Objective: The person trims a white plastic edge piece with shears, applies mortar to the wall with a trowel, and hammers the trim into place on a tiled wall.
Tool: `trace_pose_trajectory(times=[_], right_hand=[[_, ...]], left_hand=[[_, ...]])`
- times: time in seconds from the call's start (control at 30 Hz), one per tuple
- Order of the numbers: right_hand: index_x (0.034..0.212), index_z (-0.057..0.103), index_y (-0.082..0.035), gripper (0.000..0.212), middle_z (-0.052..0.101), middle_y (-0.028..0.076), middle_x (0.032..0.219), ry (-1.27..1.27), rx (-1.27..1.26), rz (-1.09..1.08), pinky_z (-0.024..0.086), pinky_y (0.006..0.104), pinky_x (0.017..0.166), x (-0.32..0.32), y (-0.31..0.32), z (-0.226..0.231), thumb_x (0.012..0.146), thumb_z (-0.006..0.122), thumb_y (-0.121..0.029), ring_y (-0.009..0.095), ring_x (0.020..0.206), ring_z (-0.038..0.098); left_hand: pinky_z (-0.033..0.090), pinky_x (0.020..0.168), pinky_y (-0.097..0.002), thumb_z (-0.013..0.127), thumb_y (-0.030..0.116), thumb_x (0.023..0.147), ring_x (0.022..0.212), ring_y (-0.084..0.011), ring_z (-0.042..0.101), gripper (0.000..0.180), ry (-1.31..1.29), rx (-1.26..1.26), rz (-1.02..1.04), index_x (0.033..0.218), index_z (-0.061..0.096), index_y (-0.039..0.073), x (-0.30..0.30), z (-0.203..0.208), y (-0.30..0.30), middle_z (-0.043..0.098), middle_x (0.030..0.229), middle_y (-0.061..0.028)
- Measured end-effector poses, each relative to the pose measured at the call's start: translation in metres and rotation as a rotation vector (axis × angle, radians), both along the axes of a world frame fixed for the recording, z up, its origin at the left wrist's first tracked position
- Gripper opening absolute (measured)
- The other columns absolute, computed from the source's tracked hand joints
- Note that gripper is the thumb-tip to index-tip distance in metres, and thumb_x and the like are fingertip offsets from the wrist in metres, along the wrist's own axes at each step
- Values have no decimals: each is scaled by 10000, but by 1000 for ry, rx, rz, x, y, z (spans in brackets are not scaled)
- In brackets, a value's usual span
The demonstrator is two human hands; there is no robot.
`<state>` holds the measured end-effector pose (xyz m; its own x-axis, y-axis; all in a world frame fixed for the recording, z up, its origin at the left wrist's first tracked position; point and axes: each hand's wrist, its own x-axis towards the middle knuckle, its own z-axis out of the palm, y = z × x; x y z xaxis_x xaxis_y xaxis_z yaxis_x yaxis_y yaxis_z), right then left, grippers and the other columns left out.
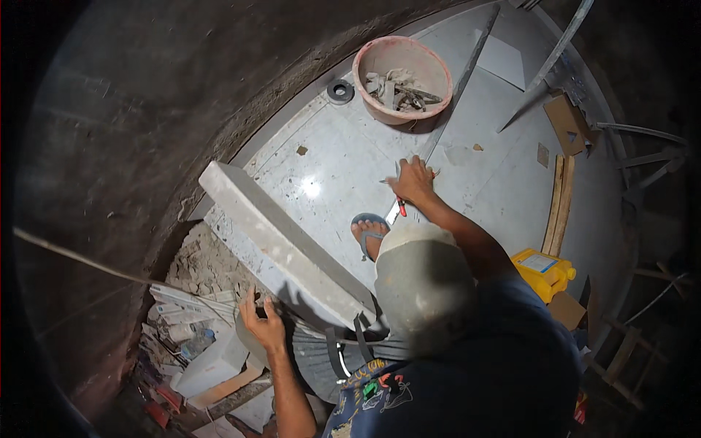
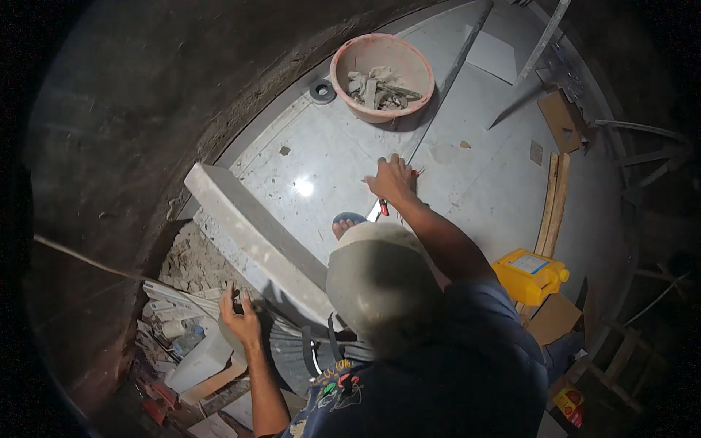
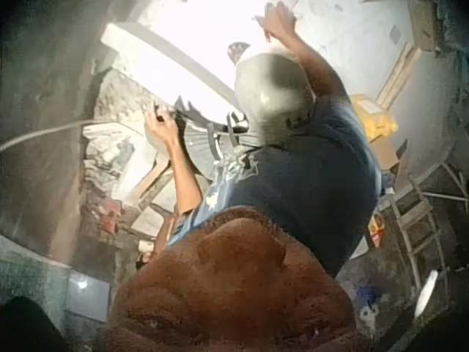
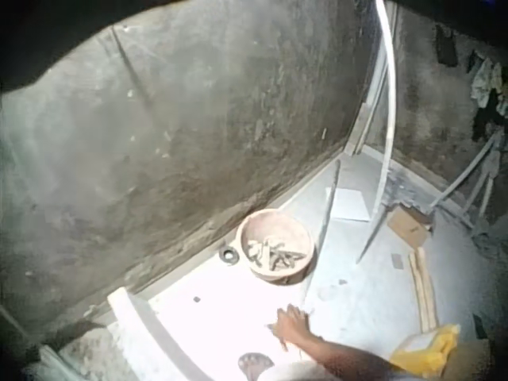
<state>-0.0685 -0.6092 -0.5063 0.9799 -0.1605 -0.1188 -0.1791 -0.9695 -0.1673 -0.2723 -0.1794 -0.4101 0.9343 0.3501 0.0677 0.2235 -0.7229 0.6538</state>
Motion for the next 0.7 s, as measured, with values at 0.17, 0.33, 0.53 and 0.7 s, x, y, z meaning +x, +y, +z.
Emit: trace_pose_trajectory(times=[0.17,0.33,0.53,0.7], right_hand=[[979,731,-16,213,694,200,804,-560,477,62,542,399,719,129,-36,72,905,673,-207,336,722,683],[913,755,-30,172,747,188,905,-150,695,148,549,421,734,267,-75,22,854,622,-120,365,823,719],[1054,764,0,281,728,262,1101,296,-39,293,560,458,923,320,-82,-57,814,632,-58,378,1085,706],[1160,719,9,359,710,279,1107,187,-77,280,551,484,919,307,-83,-26,826,654,-107,402,1058,701]], left_hand=[[371,1112,-530,669,221,978,1308,-476,468,609,31,71,138,1509,453,14,45,-39,-33,472,1418,-304],[191,1210,-569,416,437,1087,1420,-509,327,688,73,58,187,1587,272,-12,75,-93,-71,291,1575,-337],[118,1258,-555,355,401,1107,1499,-474,262,673,145,127,190,1581,243,-63,82,-91,-76,264,1626,-315],[177,1244,-540,365,369,1113,1489,-463,294,652,110,139,184,1566,258,-87,82,-97,-75,288,1610,-326]])
